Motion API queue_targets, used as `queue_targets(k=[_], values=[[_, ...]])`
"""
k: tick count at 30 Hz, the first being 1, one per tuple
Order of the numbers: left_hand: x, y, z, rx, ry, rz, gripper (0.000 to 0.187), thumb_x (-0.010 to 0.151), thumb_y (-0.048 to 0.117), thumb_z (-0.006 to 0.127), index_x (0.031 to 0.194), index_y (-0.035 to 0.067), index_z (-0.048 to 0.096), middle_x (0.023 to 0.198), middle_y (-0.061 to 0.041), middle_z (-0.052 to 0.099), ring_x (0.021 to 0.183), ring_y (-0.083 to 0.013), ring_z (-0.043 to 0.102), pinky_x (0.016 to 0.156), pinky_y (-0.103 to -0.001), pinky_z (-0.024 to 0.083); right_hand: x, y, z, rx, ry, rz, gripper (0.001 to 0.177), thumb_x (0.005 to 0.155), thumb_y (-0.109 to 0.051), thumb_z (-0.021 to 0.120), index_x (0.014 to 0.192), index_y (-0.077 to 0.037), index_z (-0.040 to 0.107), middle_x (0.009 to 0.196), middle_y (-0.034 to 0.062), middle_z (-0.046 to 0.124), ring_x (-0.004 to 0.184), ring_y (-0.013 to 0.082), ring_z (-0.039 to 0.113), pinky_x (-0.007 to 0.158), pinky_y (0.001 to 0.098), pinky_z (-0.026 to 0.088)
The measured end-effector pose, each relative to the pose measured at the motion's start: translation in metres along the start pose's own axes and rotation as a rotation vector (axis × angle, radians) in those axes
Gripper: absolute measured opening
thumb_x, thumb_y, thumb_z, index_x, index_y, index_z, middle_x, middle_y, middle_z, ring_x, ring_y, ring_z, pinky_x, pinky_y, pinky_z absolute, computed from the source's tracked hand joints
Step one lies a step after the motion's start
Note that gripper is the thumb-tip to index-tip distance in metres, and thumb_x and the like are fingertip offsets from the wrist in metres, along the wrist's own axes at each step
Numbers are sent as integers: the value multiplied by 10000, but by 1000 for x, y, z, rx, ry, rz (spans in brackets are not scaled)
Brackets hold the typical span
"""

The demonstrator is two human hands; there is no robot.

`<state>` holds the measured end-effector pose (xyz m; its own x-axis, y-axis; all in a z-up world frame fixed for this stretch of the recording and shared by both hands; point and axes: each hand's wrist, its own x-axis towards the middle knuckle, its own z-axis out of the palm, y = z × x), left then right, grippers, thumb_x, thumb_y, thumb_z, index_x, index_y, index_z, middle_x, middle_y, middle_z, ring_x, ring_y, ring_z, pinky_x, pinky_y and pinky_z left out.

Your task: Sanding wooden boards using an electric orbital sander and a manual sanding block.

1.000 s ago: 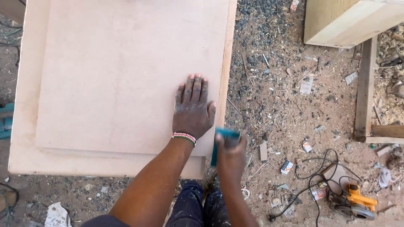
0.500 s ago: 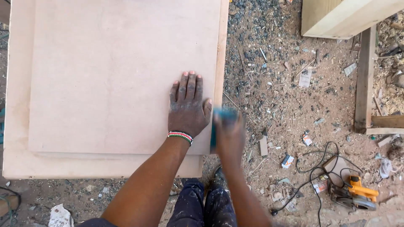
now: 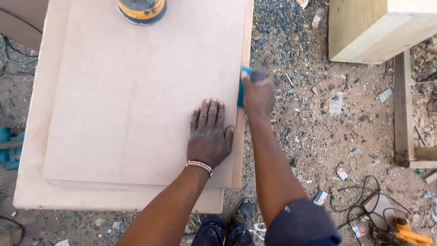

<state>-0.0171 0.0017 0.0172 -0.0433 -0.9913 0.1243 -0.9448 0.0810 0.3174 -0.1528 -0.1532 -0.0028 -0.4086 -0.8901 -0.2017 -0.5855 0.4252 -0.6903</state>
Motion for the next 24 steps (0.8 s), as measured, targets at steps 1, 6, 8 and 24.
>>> queue_targets(k=[1, 6, 8, 24], values=[[-1, -1, 3, -1, 2, -1, 725, 1188, 500, 571, 1733, 24, 612, 1772, -247, 579, 1733, -430, 466, 1416, -634, 301, -34, -4, -19, 0, 0, -3, 739, 945, -562, 950, 1404, -29, 724, 1219, 299, 813, 1243, 587, 790, 1047, 704, 571], [21, -13, 37, 89, 119, 33, 548, 1124, 478, 594, 1511, 115, 732, 1463, -162, 682, 1477, -370, 651, 1250, -574, 457, -151, 18, -82, 22, -205, 378, 1088, 814, -842, 910, 1550, -71, 690, 1327, 265, 802, 1326, 540, 772, 1173, 682, 555], [43, -14, 33, 108, 129, 43, 414, 1100, 451, 614, 1353, 147, 736, 1284, -112, 645, 1272, -350, 663, 1098, -548, 503, -150, 20, -80, 29, -190, 389, 968, 861, -767, 909, 1499, -75, 683, 1278, 267, 785, 1295, 552, 768, 1130, 689, 560], [170, -38, 27, 141, 107, 105, 349, 1114, 462, 636, 1206, 159, 783, 1188, -99, 703, 1125, -334, 738, 944, -491, 570, 194, -73, 71, 128, -18, -44, 735, 992, -572, 929, 1421, -41, 657, 1185, 225, 768, 1150, 497, 815, 988, 636, 587]])
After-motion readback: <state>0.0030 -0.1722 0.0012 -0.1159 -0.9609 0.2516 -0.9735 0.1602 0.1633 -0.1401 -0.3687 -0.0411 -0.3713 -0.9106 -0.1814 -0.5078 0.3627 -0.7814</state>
